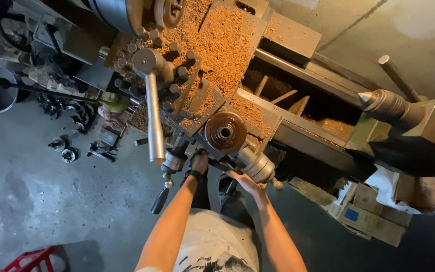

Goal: The person operates a metal lathe, adjusting the chuck and tool post while wood shavings accumulate on the bed. They use a wrench to tighten the chuck and manipulate the tool post handle to position the cutting tool.

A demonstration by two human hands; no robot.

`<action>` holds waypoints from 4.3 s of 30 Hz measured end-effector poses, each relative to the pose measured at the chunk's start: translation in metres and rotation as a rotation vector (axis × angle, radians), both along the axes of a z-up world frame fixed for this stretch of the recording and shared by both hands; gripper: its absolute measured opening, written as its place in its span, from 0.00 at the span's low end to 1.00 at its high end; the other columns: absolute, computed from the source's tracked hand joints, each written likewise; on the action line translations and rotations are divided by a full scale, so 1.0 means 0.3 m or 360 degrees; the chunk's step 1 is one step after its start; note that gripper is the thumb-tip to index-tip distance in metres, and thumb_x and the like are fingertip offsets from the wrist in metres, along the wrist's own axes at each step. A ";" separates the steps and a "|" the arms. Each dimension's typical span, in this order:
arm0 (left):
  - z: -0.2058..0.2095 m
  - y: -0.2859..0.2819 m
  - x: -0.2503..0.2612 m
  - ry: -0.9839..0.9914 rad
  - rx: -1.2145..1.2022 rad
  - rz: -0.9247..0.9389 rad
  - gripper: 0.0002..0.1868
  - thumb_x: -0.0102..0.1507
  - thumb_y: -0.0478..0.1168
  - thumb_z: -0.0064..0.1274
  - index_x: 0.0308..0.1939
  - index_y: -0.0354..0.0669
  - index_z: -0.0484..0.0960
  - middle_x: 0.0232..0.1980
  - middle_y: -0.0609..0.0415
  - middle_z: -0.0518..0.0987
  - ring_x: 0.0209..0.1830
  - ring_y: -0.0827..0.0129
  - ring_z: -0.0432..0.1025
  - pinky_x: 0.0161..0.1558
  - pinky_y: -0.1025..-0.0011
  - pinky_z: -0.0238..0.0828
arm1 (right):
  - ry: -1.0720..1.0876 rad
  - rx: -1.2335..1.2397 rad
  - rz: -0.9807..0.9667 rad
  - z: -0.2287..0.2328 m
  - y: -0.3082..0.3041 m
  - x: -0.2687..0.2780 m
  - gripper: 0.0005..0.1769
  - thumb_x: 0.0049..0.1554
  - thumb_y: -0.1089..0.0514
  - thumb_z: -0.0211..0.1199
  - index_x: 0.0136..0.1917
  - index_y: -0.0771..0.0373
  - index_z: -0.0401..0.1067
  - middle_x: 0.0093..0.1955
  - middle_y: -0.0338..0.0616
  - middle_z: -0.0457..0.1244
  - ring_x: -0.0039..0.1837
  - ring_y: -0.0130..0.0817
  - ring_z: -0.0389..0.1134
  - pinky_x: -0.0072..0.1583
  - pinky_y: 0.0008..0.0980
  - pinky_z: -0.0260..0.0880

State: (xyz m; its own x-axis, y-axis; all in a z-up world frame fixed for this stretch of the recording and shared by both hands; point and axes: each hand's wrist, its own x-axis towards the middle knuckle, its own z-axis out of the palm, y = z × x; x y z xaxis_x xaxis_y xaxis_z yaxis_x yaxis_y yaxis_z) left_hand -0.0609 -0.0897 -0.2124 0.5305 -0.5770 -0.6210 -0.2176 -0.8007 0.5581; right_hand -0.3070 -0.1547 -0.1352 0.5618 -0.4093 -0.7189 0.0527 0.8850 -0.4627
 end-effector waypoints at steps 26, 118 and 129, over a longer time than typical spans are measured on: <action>0.586 0.368 0.227 -0.0713 -0.0027 -0.0287 0.20 0.59 0.40 0.53 0.51 0.30 0.77 0.41 0.29 0.81 0.44 0.34 0.76 0.45 0.48 0.75 | 0.1459 -0.0877 0.0839 0.105 0.100 0.325 0.39 0.59 0.25 0.52 0.64 0.60 0.71 0.67 0.64 0.62 0.75 0.66 0.55 0.72 0.69 0.50; 0.326 -0.050 -0.290 -0.1182 0.0093 -0.2055 0.17 0.66 0.51 0.49 0.46 0.43 0.85 0.47 0.47 0.81 0.52 0.53 0.71 0.58 0.47 0.63 | 0.0036 0.0436 -0.0724 -0.218 0.145 0.087 0.26 0.65 0.35 0.49 0.65 0.51 0.70 0.58 0.41 0.70 0.56 0.41 0.70 0.55 0.52 0.62; 0.496 -0.047 -0.347 -0.1452 -0.0004 -0.2045 0.17 0.55 0.45 0.53 0.46 0.44 0.83 0.54 0.50 0.78 0.60 0.55 0.66 0.58 0.52 0.58 | -0.0118 0.0279 -0.0983 -0.414 0.231 0.039 0.24 0.69 0.40 0.49 0.68 0.56 0.70 0.59 0.41 0.68 0.51 0.38 0.68 0.47 0.40 0.63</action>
